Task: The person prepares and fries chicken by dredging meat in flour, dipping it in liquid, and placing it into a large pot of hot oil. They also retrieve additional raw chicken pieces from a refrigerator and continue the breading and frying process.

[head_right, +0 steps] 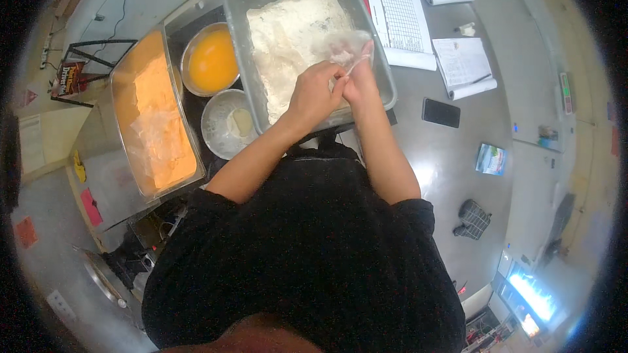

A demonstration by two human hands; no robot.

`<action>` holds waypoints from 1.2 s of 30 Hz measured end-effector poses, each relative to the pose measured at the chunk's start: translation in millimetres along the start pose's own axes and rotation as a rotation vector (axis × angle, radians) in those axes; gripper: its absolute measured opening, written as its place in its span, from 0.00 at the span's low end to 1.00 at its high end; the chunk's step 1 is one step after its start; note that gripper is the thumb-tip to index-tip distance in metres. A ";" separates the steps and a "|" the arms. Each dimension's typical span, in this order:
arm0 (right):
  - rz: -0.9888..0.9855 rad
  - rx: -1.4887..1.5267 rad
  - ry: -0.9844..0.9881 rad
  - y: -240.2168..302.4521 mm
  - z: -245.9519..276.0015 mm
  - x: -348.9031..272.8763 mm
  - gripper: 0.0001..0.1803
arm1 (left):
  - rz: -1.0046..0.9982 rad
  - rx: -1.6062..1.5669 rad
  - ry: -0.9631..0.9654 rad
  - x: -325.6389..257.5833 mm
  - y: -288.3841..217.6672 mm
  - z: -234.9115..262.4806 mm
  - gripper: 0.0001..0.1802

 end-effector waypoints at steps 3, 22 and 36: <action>-0.010 -0.067 0.046 -0.7 -12.6 -3.3 0.29 | -0.037 0.003 0.023 1.6 0.3 0.6 0.05; 0.500 -2.189 0.069 1.0 7.6 43.8 0.14 | -0.013 0.083 0.010 30.2 9.1 8.3 0.07; -0.089 -0.198 0.423 -0.5 -88.9 -3.4 0.41 | 0.069 0.183 -0.146 8.1 3.5 26.7 0.07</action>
Point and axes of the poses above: each hand's wrist, its own x-axis towards the middle knuckle, its own z-axis out of the back of the hand, y = z × x, the point moved 9 cm from there along x, towards the middle knuckle, and after that the axes turned 11 degrees about -z, right-handed, at the moved point
